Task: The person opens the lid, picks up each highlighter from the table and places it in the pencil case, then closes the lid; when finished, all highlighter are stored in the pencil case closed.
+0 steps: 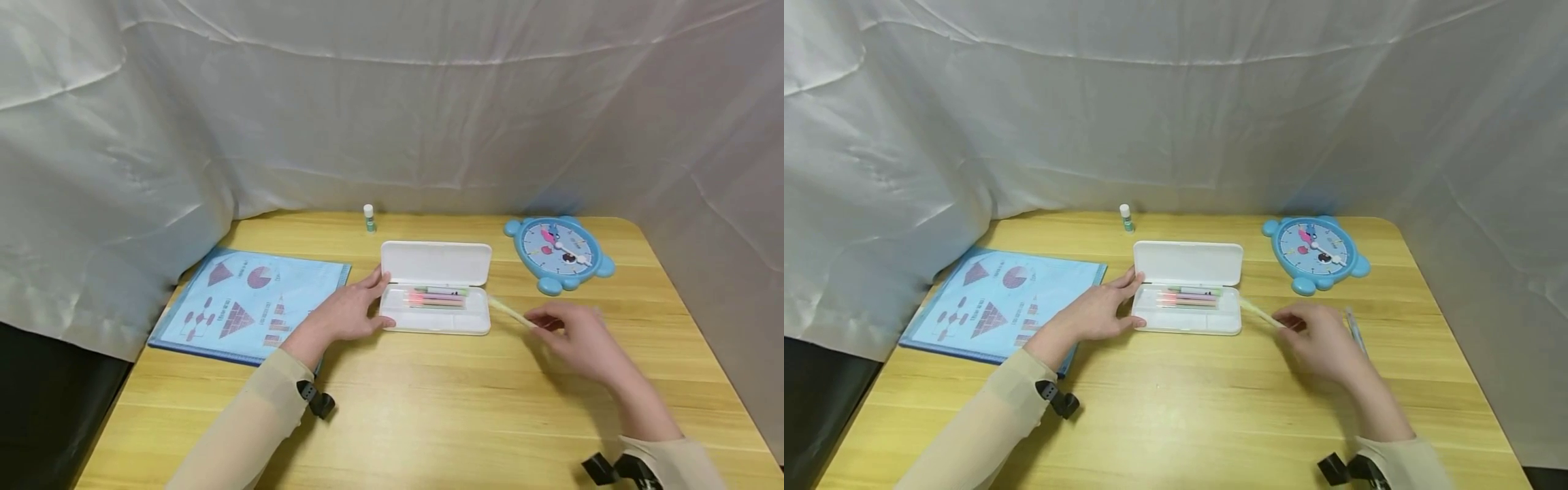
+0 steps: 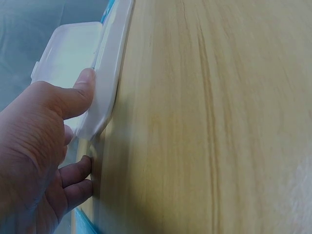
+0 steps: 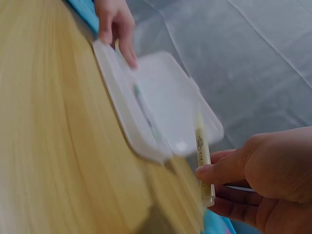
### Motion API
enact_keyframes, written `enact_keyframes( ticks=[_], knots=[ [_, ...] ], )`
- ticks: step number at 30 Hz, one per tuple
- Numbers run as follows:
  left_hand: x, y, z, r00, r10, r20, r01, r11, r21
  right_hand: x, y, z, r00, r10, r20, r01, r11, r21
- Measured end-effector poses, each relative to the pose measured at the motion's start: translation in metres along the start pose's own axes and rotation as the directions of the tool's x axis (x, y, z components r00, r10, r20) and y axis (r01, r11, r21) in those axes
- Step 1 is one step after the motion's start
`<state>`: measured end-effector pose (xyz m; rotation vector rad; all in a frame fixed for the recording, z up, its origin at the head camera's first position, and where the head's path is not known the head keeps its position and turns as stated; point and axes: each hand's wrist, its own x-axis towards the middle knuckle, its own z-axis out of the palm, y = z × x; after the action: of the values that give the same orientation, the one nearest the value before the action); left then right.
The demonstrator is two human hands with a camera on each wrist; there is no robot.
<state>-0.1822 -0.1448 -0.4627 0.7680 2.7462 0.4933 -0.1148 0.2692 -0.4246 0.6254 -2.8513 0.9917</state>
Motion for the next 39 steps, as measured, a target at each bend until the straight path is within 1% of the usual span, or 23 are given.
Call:
enact_keyframes(
  ticks=[5,10,12,19,23,26,31,35,39],
  knots=[
    [0.001,-0.001,0.001,1.000,-0.008,0.005,0.008,1.000,0.001,0.022,-0.020,0.016,0.997,-0.038,0.062,0.035,0.998,0.048],
    [0.002,-0.002,0.002,1.000,-0.011,0.002,0.011,1.000,0.000,0.042,-0.034,0.030,0.990,-0.090,0.110,0.082,0.993,0.081],
    [0.002,-0.002,0.002,1.000,-0.010,0.005,0.010,1.000,-0.002,0.050,-0.038,0.035,0.986,-0.111,0.127,0.102,0.992,0.074],
    [0.002,-0.001,0.000,1.000,0.003,0.009,-0.003,1.000,-0.005,0.071,-0.051,0.055,0.970,-0.133,0.201,0.132,0.991,0.022],
    [0.002,-0.001,-0.001,1.000,-0.001,0.011,0.001,1.000,-0.005,0.078,-0.057,0.066,0.961,-0.149,0.233,0.153,0.988,0.002],
    [0.002,-0.001,-0.001,1.000,-0.002,0.009,0.002,1.000,-0.007,0.081,-0.060,0.072,0.956,-0.170,0.237,0.177,0.984,-0.008],
    [0.002,-0.002,0.000,1.000,-0.007,0.010,0.007,1.000,-0.010,0.083,-0.061,0.084,0.951,-0.190,0.243,0.195,0.981,0.001],
    [0.001,-0.002,-0.001,1.000,-0.009,0.012,0.010,1.000,-0.007,0.084,-0.061,0.091,0.950,-0.182,0.255,0.191,0.982,-0.010],
    [0.001,-0.001,-0.001,1.000,-0.009,0.007,0.009,1.000,-0.004,0.086,-0.063,0.094,0.945,-0.176,0.276,0.193,0.981,-0.035]
  ],
)
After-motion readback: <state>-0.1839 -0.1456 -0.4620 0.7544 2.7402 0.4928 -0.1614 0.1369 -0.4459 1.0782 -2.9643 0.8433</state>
